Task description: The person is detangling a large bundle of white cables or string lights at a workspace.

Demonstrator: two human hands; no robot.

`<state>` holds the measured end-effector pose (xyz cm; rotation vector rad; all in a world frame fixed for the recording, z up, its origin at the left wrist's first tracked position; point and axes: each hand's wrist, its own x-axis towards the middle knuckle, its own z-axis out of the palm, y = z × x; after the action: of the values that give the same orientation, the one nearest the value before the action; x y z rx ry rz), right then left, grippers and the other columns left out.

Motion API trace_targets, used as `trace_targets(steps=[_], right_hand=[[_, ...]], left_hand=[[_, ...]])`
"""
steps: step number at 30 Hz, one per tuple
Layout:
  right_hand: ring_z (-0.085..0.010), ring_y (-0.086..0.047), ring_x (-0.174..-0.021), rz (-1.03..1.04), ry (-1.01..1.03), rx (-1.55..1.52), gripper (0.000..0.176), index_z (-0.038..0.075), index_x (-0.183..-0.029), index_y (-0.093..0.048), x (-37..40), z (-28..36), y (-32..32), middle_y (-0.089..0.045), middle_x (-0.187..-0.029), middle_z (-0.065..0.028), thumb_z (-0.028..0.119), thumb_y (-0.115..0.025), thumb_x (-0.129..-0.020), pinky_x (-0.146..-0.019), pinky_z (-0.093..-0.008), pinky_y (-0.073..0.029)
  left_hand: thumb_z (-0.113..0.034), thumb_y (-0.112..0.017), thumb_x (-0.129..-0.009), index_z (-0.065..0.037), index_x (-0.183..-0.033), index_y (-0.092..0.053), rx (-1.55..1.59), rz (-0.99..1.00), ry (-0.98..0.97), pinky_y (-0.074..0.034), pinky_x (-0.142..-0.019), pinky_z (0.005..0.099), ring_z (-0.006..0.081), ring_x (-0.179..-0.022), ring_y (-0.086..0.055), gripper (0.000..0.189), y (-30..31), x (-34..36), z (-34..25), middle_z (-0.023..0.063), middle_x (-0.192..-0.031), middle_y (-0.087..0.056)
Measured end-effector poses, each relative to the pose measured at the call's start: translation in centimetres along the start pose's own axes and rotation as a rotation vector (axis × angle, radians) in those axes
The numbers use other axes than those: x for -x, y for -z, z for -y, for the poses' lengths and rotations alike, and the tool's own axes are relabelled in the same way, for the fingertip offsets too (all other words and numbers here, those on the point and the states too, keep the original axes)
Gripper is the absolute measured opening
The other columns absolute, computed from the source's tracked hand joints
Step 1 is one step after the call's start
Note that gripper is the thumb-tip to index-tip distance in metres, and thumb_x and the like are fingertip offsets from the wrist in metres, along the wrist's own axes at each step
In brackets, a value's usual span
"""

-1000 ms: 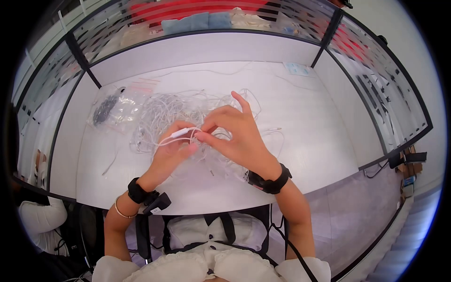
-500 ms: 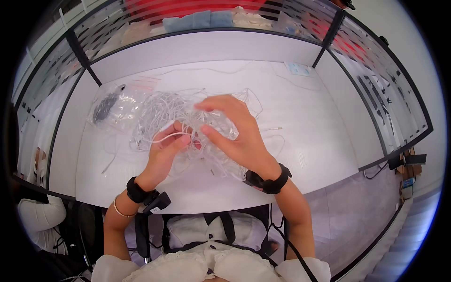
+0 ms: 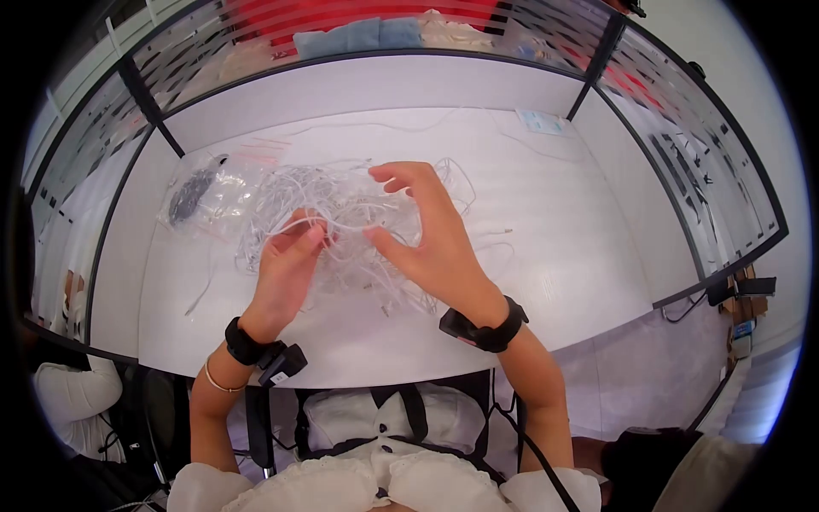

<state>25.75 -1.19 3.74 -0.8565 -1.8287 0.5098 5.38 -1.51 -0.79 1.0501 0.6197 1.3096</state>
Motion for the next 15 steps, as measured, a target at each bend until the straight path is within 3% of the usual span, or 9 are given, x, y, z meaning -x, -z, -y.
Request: trace_targets(steps=[5, 8, 9, 12, 15], right_hand=[[-0.0197, -0.060, -0.090, 0.064, -0.041, -0.044, 0.029, 0.003, -0.111, -0.058, 0.3, -1.3, -0.2, -0.063, -0.099, -0.0067, 0.013, -0.065, -0.085, -0.087, -0.0318, -0.044], [-0.0153, -0.059, -0.094, 0.192, -0.171, -0.092, 0.024, 0.001, -0.105, -0.062, 0.5, -0.6, -0.1, -0.065, -0.096, -0.0065, 0.015, -0.064, -0.086, -0.086, -0.0283, -0.044], [-0.0131, -0.057, -0.083, 0.220, -0.106, -0.128, 0.025, 0.001, -0.104, -0.064, 0.4, -0.8, -0.2, -0.064, -0.089, -0.0050, 0.016, -0.067, -0.085, -0.078, -0.0264, -0.045], [-0.0164, -0.054, -0.071, 0.281, -0.113, -0.042, 0.023, 0.007, -0.102, -0.064, 0.4, -0.1, -0.2, -0.060, -0.077, -0.0042, 0.022, -0.067, -0.084, -0.072, -0.0299, -0.042], [-0.0149, -0.051, -0.065, 0.344, -0.111, 0.108, 0.019, 0.010, -0.096, -0.065, 0.3, 0.0, 0.1, -0.056, -0.070, -0.0012, 0.023, -0.069, -0.083, -0.068, -0.0277, -0.039]], left_hand=[[-0.013, -0.061, -0.091, -0.003, -0.101, -0.060, 0.028, -0.085, -0.024, -0.046, -0.083, 0.0293, 0.0160, -0.087, -0.061, 0.014, 0.2, -0.6, -1.0, 0.0058, -0.092, -0.065], [-0.013, -0.061, -0.091, -0.003, -0.101, -0.060, 0.018, -0.054, -0.005, -0.046, -0.083, 0.0291, 0.0165, -0.089, -0.062, 0.015, 0.4, -0.7, -1.1, 0.0063, -0.093, -0.065], [-0.010, -0.060, -0.090, -0.002, -0.102, -0.060, 0.031, -0.042, 0.002, -0.047, -0.082, 0.0286, 0.0167, -0.090, -0.062, 0.014, 0.4, -0.7, -1.1, 0.0070, -0.093, -0.065], [-0.007, -0.060, -0.090, -0.003, -0.102, -0.060, 0.057, -0.062, 0.043, -0.047, -0.080, 0.0284, 0.0167, -0.090, -0.062, 0.013, -0.4, -0.3, -1.0, 0.0075, -0.093, -0.065], [-0.006, -0.061, -0.089, -0.004, -0.102, -0.060, -0.013, 0.054, 0.088, -0.048, -0.079, 0.0281, 0.0139, -0.089, -0.062, 0.013, 0.0, -0.2, -0.8, 0.0053, -0.096, -0.065]])
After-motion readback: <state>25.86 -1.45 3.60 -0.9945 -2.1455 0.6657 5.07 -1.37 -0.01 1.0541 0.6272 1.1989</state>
